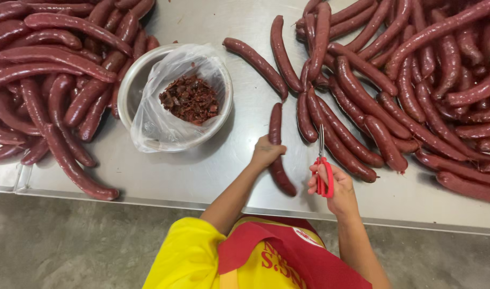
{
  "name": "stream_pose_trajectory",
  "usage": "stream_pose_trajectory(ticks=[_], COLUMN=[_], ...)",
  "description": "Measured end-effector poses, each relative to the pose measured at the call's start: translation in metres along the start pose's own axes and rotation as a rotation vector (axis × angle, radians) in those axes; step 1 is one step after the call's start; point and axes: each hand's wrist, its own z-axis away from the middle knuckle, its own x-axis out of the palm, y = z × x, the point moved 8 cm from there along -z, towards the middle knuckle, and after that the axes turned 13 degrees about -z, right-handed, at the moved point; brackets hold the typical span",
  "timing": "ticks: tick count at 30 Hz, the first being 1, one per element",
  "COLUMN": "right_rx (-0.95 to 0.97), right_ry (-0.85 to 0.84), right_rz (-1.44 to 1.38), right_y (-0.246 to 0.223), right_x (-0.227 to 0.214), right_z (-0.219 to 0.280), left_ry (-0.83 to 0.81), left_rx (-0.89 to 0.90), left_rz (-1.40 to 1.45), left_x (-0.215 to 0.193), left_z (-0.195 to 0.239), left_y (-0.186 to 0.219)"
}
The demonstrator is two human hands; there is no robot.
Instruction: The person trims the ends of long cased sausages using scissors and places the trimmed sections into a bowl.
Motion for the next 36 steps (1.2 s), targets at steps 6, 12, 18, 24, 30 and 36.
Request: stream_pose_trajectory(ticks=[6, 12, 18, 24, 30, 36], right_rx=[0.299, 0.647, 0.535, 0.448, 0.49, 0.466], right_ry=[-0.171, -0.447, -0.502, -0.53, -0.475, -0.528], right_rz=[-0.018, 0.104, 0.156, 0.516, 0.617, 0.45], right_y=[0.051, 0.089, 0.082, 0.085, 0.07, 0.055], right_x=[0.042, 0.109, 0.136, 0.121, 0.114, 0.102], right_z=[-0.043, -0.08, -0.111, -0.131, -0.131, -0.117], left_ry=[-0.023, -0.034, -0.037, -0.079, -0.101, -0.037], left_rx=[-0.313, -0.297, -0.277, -0.298, -0.287, -0.271], left_rz=[0.633, 0.815, 0.751, 0.686, 0.635, 0.618], left_x=[-0.067, -0.083, -0.074, -0.07, -0.083, -0.099], left_z=[0.07, 0.102, 0.112, 0.117, 0.123, 0.131], left_y=[-0.028, -0.025, -0.034, -0.032, -0.023, -0.018])
